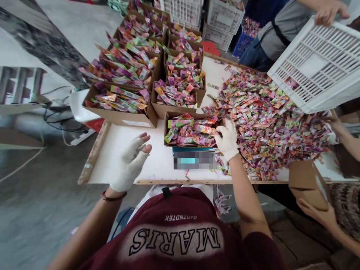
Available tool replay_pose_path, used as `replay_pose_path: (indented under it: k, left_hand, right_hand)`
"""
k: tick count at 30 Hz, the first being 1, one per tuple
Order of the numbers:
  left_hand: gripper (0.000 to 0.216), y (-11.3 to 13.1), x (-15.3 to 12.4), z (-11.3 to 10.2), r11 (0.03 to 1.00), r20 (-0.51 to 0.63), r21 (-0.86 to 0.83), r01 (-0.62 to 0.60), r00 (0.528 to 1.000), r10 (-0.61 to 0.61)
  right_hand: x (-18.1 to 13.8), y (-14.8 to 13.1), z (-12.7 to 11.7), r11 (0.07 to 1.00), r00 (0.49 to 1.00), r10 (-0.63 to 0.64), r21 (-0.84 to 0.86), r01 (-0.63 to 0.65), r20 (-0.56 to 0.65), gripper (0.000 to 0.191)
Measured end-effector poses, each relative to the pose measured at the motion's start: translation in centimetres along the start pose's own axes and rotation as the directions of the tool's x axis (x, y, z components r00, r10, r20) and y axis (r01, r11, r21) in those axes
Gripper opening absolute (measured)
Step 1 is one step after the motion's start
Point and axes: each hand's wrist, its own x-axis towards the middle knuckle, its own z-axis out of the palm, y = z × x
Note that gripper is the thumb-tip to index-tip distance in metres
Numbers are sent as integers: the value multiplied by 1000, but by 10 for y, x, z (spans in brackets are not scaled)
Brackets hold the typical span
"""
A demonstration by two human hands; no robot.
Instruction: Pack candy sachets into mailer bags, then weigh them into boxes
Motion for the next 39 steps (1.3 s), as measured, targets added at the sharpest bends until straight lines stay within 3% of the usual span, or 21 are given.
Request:
replay_pose_path:
  k: [3,7,10,12,14,15,19,21,24,31,36,39]
  left_hand:
    - [51,-2,-3,-3,1000,-21,-8,-4,1000,3]
    - [53,-20,-9,-11,997,-39,-49,66,997,-68]
    - [56,-33,-12,-15,988,-47,-94,124,991,-129]
    - [56,-37,-12,-15,984,-46,-103,143,988,-148]
    - [56,-35,-10,-13,982,-29,-96,161,986,-164]
    - [56,-33,-9,-11,983,-19,-87,164,986,-166]
    - [55,-17,-6,-1,990,20,-74,121,993,-120]
    - [55,-11,-6,4,992,30,-83,92,996,-89]
    - [56,-8,-8,7,994,27,-91,56,998,-53]
    - [57,-22,-15,-5,990,-20,-103,96,995,-99]
    - [58,-26,-16,-5,984,-11,-127,128,991,-131]
    - [58,-23,-13,-2,984,13,-134,121,993,-120]
  right_hand:
    - [-6,0,-18,988,995,-79,130,87,-64,23]
    - [-32,33,-78,965,966,-46,237,108,-253,19]
    - [-50,66,-115,994,895,59,106,-13,-443,20]
    - [-54,78,-125,994,824,53,-46,-96,-564,21]
    - [-51,78,-120,982,812,4,-151,-114,-584,33]
    - [-47,73,-113,981,841,-24,-176,-85,-541,39]
    - [-18,37,-67,978,967,-164,-161,134,-193,44]
    - [-1,22,-43,968,976,-214,-142,205,-49,48]
    - [17,10,-20,961,974,-223,-160,227,45,55]
    - [22,14,-5,940,952,-303,-179,292,-40,52]
    - [27,13,0,948,948,-295,-162,275,-116,20]
    - [26,10,-14,945,928,-327,-66,321,-180,15]
